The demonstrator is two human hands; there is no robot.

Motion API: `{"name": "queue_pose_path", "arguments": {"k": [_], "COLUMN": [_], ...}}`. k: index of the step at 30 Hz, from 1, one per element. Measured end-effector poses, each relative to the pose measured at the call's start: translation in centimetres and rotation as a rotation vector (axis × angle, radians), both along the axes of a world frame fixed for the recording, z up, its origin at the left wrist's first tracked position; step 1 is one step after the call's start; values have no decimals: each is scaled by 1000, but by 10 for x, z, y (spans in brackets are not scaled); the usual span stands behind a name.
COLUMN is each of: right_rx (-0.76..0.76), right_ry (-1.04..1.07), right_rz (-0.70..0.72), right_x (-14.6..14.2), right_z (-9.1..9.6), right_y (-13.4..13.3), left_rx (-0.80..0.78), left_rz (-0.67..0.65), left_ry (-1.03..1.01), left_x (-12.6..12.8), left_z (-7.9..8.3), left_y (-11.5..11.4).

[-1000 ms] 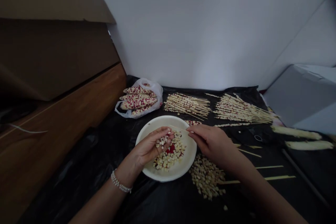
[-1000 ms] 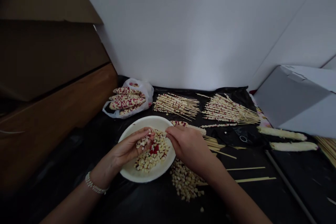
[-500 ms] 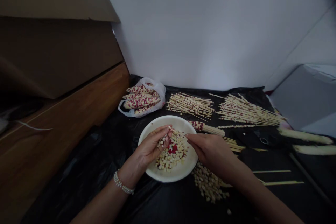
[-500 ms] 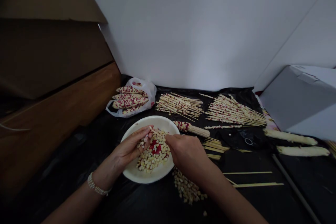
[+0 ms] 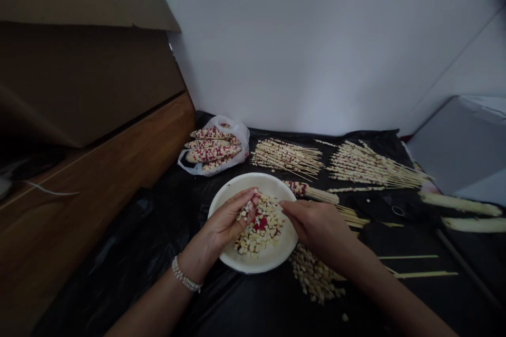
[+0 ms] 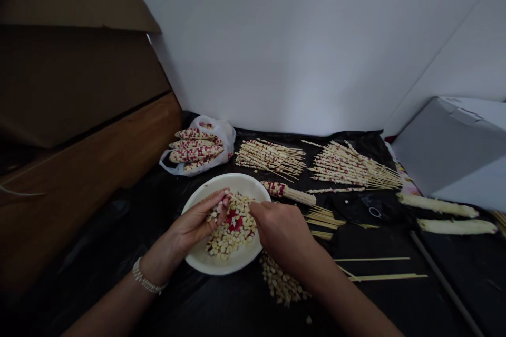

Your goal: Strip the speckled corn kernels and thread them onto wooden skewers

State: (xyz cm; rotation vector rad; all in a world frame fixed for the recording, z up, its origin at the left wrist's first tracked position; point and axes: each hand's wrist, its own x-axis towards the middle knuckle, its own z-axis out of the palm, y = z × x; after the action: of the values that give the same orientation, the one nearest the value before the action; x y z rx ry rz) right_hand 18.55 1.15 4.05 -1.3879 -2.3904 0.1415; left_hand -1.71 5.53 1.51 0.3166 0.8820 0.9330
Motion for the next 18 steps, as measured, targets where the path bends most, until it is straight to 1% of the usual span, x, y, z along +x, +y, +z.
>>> {"name": "queue_pose_path", "arguments": {"k": [5,10,18], "right_rx": [22,55,20], "right_ry": [-9,-35,-47], "right_rz": [-4,-10,-17], "right_x": [-1,-1,-3], "right_z": [-1,-1,-1], "right_y": [-1,-1,-2], "left_rx": [-3,28,-5], "left_rz": [-3,-14,-18], "left_ry": [-32,18,-16], "left_x": [-2,-3,-2], "left_z": [0,-3,-1], "left_y": [0,0,0]}}
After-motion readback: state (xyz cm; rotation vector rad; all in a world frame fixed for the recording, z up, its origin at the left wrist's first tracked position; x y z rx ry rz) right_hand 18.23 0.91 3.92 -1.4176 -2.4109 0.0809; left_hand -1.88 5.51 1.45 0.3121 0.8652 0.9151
